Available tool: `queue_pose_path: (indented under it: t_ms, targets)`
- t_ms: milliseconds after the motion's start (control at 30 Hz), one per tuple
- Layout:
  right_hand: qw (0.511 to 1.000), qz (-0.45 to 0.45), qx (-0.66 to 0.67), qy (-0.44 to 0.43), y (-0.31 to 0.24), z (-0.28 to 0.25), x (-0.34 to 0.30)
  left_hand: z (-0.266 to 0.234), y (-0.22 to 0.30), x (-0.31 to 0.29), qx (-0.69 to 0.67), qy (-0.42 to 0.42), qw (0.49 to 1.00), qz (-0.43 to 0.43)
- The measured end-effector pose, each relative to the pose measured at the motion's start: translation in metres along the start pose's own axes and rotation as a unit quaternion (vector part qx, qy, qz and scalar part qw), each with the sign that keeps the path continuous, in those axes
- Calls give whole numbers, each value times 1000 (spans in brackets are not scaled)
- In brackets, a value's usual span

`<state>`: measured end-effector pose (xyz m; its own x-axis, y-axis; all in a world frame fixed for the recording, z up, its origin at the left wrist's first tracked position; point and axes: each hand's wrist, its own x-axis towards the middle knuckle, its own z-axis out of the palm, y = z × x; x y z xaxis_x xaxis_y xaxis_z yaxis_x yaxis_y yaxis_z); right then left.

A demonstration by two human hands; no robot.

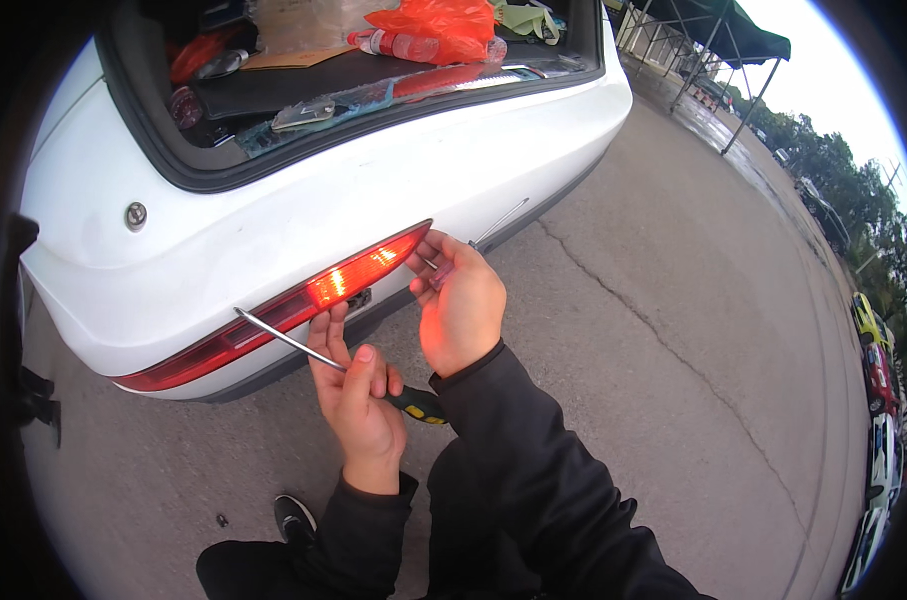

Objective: The person uses a screwdriver to pry and remove the rear taillight assembly from a white car. After detaching the housing, they disconnect the wiring harness and bulb, then walk into a parts storage area and place the bulb on a shelf.

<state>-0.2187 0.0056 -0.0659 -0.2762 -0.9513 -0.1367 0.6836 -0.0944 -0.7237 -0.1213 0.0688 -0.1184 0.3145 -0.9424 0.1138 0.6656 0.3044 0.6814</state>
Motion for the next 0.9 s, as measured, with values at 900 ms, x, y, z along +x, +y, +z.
queue_pose_path:
  t_ms: [900]
  targets:
    - [998,-42,-31,19,6,4,0,41,2,47,168,298,939,-27]
